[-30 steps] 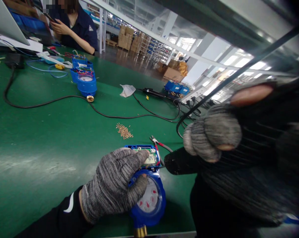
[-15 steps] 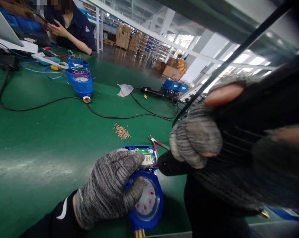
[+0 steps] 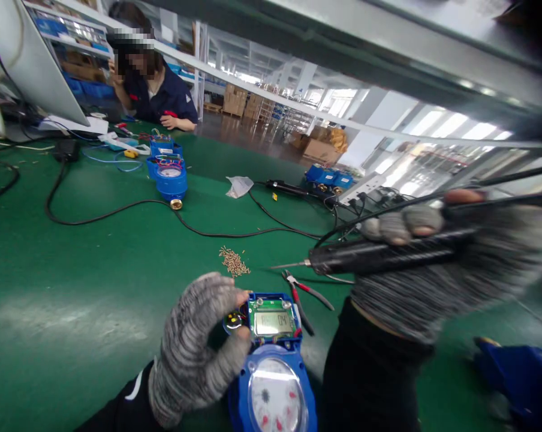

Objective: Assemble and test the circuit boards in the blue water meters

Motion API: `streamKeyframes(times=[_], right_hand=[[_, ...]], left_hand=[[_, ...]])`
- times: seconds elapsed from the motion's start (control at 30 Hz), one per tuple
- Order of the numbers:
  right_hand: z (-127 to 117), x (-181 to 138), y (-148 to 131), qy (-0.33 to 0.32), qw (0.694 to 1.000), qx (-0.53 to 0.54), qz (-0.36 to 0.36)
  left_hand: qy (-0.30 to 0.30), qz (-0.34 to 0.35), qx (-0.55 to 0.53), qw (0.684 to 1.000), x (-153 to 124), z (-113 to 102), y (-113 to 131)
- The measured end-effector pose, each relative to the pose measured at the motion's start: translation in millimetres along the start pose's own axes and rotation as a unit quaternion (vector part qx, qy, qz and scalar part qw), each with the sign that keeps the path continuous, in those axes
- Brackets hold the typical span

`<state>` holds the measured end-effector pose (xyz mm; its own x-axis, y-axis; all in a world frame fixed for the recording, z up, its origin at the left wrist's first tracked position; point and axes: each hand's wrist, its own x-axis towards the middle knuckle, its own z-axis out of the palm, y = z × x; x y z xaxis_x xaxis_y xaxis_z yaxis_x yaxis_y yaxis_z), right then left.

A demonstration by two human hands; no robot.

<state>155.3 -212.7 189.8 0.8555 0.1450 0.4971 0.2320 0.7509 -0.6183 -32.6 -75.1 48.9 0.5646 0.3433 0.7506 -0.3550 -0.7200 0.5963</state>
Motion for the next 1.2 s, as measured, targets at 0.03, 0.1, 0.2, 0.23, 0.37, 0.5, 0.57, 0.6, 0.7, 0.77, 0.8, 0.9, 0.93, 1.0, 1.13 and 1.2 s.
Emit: streamKeyframes(times=[0.03, 0.1, 0.2, 0.23, 0.37, 0.5, 0.57, 0.6, 0.7, 0.77, 0.8, 0.9, 0.93, 1.0, 1.13, 1.2], right_hand=[[-1.9, 5.1, 18.1, -0.016, 1.000, 0.009, -0.016], [-9.9, 14.5, 59.1, 0.060, 0.997, -0.007, -0.046], [-26.1, 23.4, 114.6, 0.109, 0.993, -0.038, -0.027], [-30.9, 24.7, 128.0, 0.113, 0.992, -0.045, -0.017], [-41.8, 25.0, 154.5, 0.124, 0.990, -0.061, -0.028], [-43.3, 23.4, 159.5, 0.116, 0.991, -0.068, -0.025], [-41.9, 23.3, 158.1, 0.113, 0.992, -0.063, -0.014], [-40.3, 23.5, 155.7, 0.112, 0.992, -0.057, -0.007], [-31.4, 23.7, 139.3, 0.109, 0.994, -0.029, 0.015], [-22.4, 22.1, 121.6, 0.094, 0.995, 0.001, 0.035], [-17.4, 20.3, 111.8, 0.081, 0.995, 0.021, 0.047], [-3.4, 11.2, 84.7, 0.017, 0.993, 0.085, 0.076], [0.6, 7.5, 77.7, -0.001, 0.992, 0.094, 0.080], [7.0, 0.2, 68.1, -0.025, 0.991, 0.099, 0.085], [14.6, -10.2, 61.9, -0.046, 0.990, 0.099, 0.086], [16.6, -13.0, 61.7, -0.046, 0.991, 0.097, 0.085]], left_hand=[[0.027, -0.065, -0.018, 0.997, 2.9, -1.5, -6.8], [0.107, -0.200, -0.086, 0.970, 10.4, -3.4, -22.7], [0.215, -0.338, -0.256, 0.880, 21.2, -3.4, -46.2], [0.232, -0.364, -0.304, 0.850, 23.5, -2.9, -52.2], [0.231, -0.409, -0.356, 0.808, 24.2, 0.1, -63.4], [0.185, -0.409, -0.331, 0.830, 19.3, 4.0, -64.3], [0.163, -0.414, -0.321, 0.836, 18.0, 5.5, -64.5], [0.154, -0.415, -0.317, 0.839, 17.9, 6.1, -64.3], [0.123, -0.418, -0.314, 0.844, 20.2, 6.3, -61.2], [0.103, -0.423, -0.308, 0.846, 23.0, 5.2, -56.2], [0.093, -0.425, -0.304, 0.848, 24.5, 4.3, -52.9], [0.051, -0.411, -0.305, 0.858, 26.9, 1.1, -43.1], [0.030, -0.403, -0.309, 0.861, 26.7, 0.4, -41.0], [-0.014, -0.393, -0.320, 0.862, 24.5, 0.1, -40.2], [-0.057, -0.396, -0.371, 0.838, 16.1, 4.3, -51.4], [-0.063, -0.392, -0.384, 0.834, 13.3, 6.6, -58.0]])
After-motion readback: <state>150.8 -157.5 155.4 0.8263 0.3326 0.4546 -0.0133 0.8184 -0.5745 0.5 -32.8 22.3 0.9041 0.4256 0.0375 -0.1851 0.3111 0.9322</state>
